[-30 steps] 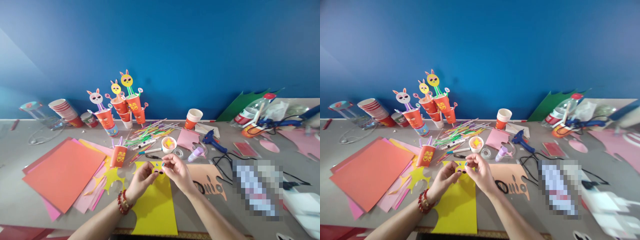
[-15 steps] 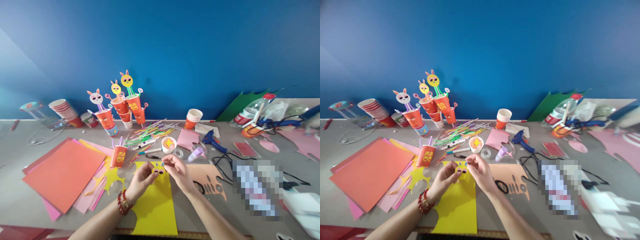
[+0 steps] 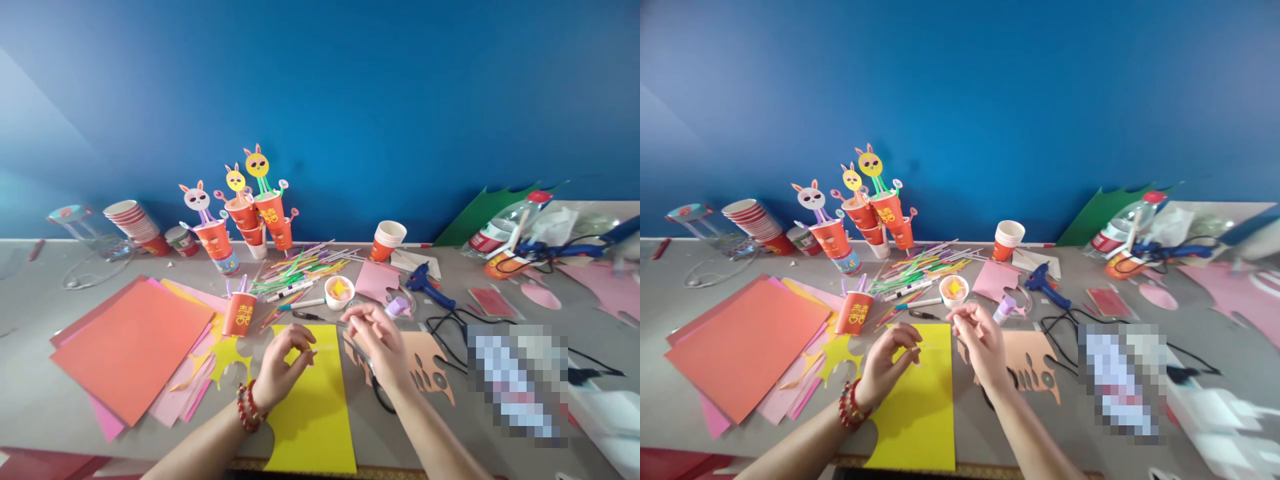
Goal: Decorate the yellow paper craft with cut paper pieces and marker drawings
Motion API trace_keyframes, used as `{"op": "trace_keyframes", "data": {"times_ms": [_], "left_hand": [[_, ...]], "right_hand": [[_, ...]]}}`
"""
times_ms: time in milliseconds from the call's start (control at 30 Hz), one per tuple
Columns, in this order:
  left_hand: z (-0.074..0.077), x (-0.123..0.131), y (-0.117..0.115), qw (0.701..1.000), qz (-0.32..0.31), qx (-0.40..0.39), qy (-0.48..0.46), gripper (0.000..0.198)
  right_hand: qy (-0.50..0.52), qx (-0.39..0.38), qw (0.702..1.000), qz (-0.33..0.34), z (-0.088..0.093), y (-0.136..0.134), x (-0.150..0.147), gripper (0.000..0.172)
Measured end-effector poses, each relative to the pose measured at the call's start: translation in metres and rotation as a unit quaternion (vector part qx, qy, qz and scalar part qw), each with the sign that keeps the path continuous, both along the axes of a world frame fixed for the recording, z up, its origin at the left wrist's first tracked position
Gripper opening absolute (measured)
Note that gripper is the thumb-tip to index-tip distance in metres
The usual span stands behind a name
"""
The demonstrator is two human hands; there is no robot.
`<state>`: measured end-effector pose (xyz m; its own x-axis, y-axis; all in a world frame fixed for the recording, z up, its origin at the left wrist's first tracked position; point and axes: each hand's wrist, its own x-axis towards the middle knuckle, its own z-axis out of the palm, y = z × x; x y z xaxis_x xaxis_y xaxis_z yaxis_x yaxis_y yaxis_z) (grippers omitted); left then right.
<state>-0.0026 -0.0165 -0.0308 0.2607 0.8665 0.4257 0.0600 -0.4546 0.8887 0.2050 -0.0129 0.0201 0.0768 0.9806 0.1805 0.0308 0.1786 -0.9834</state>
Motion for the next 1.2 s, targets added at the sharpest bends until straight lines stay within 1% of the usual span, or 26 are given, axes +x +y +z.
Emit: {"op": "trace_keyframes", "data": {"times_ms": [33, 67, 133, 200, 300, 400, 467, 600, 700, 833, 933, 1033, 1100, 1200], "left_hand": [[0.002, -0.002, -0.001, 0.997, 0.006, 0.065, 0.030, 0.007], [0.004, -0.005, -0.001, 0.992, 0.009, 0.117, 0.053, 0.015], [0.007, -0.008, -0.003, 0.982, 0.016, 0.174, 0.077, 0.025], [0.008, -0.009, -0.004, 0.978, 0.026, 0.190, 0.087, 0.028], [0.008, -0.010, -0.005, 0.976, 0.044, 0.196, 0.086, 0.030], [0.008, -0.010, -0.006, 0.976, 0.053, 0.198, 0.078, 0.031], [0.008, -0.010, -0.007, 0.976, 0.053, 0.200, 0.074, 0.031], [0.010, -0.010, -0.007, 0.975, 0.048, 0.205, 0.071, 0.032], [0.009, -0.011, -0.006, 0.976, 0.045, 0.202, 0.072, 0.032], [0.006, -0.012, -0.002, 0.979, 0.053, 0.182, 0.077, 0.027], [0.002, -0.013, 0.000, 0.980, 0.047, 0.172, 0.087, 0.024], [-0.001, -0.011, 0.000, 0.980, 0.039, 0.167, 0.100, 0.023], [-0.001, -0.009, 0.000, 0.979, 0.038, 0.169, 0.104, 0.023], [-0.001, -0.006, 0.000, 0.976, 0.042, 0.184, 0.107, 0.023]], "right_hand": [[-0.002, 0.011, 1.000, -0.013, 0.005, -0.002, 0.004, 0.016], [-0.004, 0.021, 0.999, -0.025, 0.009, -0.005, 0.009, 0.015], [-0.008, 0.041, 0.998, -0.056, 0.015, -0.012, 0.021, 0.014], [-0.010, 0.057, 0.993, -0.101, 0.017, -0.020, 0.035, 0.012], [-0.010, 0.058, 0.979, -0.196, 0.012, -0.030, 0.059, 0.013], [-0.013, 0.025, 0.963, -0.266, 0.003, -0.037, 0.085, 0.019], [-0.022, 0.000, 0.957, -0.288, -0.002, -0.041, 0.100, 0.024], [-0.056, -0.005, 0.949, -0.310, -0.008, -0.046, 0.126, 0.030], [-0.083, -0.008, 0.940, -0.331, -0.009, -0.047, 0.146, 0.032], [-0.130, 0.018, 0.921, -0.366, -0.003, -0.040, 0.180, 0.034], [-0.222, 0.017, 0.895, -0.388, 0.004, -0.030, 0.205, 0.035], [-0.360, 0.002, 0.861, -0.360, 0.005, -0.014, 0.223, 0.033], [-0.462, -0.021, 0.828, -0.317, 0.000, 0.002, 0.229, 0.032], [-0.521, -0.043, 0.806, -0.278, -0.017, 0.034, 0.231, 0.023]]}}
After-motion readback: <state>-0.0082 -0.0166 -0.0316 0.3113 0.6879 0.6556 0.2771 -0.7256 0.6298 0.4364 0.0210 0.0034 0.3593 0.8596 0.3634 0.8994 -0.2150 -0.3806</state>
